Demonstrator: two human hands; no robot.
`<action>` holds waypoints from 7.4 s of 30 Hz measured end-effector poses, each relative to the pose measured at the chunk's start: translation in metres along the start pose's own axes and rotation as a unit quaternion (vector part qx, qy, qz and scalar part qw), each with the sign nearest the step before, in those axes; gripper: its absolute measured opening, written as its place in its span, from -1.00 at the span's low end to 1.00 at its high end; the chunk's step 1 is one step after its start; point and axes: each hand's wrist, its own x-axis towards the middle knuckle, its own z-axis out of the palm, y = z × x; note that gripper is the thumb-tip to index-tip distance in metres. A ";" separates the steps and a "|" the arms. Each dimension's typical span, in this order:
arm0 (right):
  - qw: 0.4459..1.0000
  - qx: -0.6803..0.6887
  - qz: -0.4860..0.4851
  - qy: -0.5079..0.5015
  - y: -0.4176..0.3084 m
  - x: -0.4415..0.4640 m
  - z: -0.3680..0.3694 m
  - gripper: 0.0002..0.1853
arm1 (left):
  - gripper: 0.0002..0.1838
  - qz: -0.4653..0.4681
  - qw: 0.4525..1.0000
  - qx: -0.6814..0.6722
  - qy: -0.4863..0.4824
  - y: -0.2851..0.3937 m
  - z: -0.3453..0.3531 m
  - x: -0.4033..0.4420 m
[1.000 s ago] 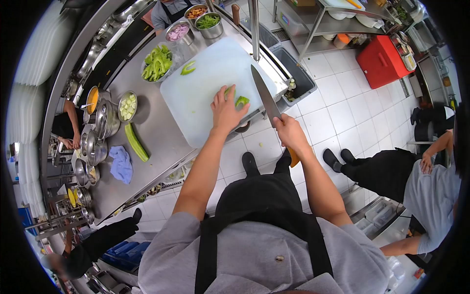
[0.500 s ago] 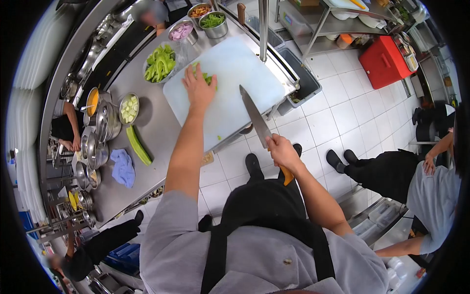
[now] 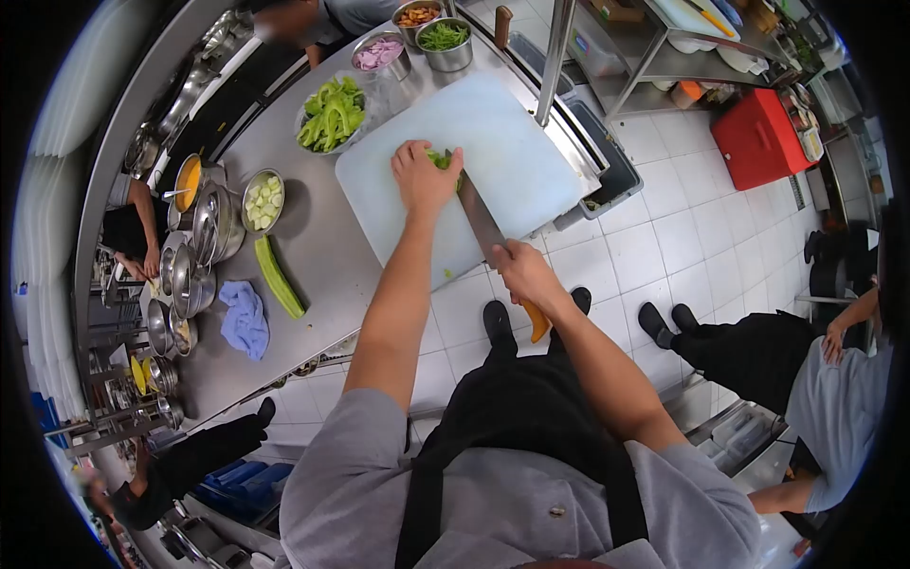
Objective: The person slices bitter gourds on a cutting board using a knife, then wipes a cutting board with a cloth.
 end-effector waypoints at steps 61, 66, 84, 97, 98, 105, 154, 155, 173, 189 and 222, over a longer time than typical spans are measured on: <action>0.991 0.008 0.022 0.131 0.065 -0.043 -0.066 -0.65 | -0.53 -0.070 0.947 0.079 -0.304 0.003 -0.113 -0.004; 0.986 -0.061 -0.013 0.155 0.068 -0.053 -0.065 -0.64 | -0.55 -0.166 0.947 -0.098 -0.259 -0.037 -0.109 -0.039; 0.964 -0.125 -0.137 0.193 0.018 -0.022 -0.038 -0.64 | -0.67 -0.060 0.971 -0.209 -0.098 -0.047 -0.085 -0.070; 0.994 0.011 -0.075 0.078 -0.065 0.079 0.043 -0.58 | -0.88 0.049 0.974 -0.095 -0.200 -0.052 -0.108 -0.039; 0.994 -0.006 -0.074 0.077 -0.065 0.078 0.044 -0.57 | -0.88 0.053 0.973 -0.100 -0.201 -0.052 -0.108 -0.039; 0.995 -0.033 -0.091 0.038 -0.046 0.053 0.049 -0.56 | -0.87 0.075 0.976 -0.109 -0.174 -0.052 -0.106 -0.044; 0.967 -0.236 -0.029 0.090 0.042 -0.103 -0.049 -0.64 | -0.72 0.186 0.955 0.173 0.155 -0.133 -0.134 0.133; 0.971 -0.220 -0.041 0.089 0.042 -0.103 -0.049 -0.63 | -0.71 0.164 0.955 0.148 0.197 -0.113 -0.137 0.119; 0.993 0.017 -0.070 0.094 -0.059 0.074 0.023 -0.55 | -0.76 0.036 0.957 -0.173 -0.229 -0.033 -0.098 -0.037; 0.999 -0.025 -0.044 0.019 -0.023 0.010 0.027 -0.53 | -0.75 0.033 0.959 -0.135 -0.247 -0.033 -0.098 -0.031; 0.978 -0.197 0.035 -0.055 -0.005 -0.104 -0.066 -0.60 | -0.70 -0.141 0.981 -0.123 -0.049 -0.160 -0.140 0.163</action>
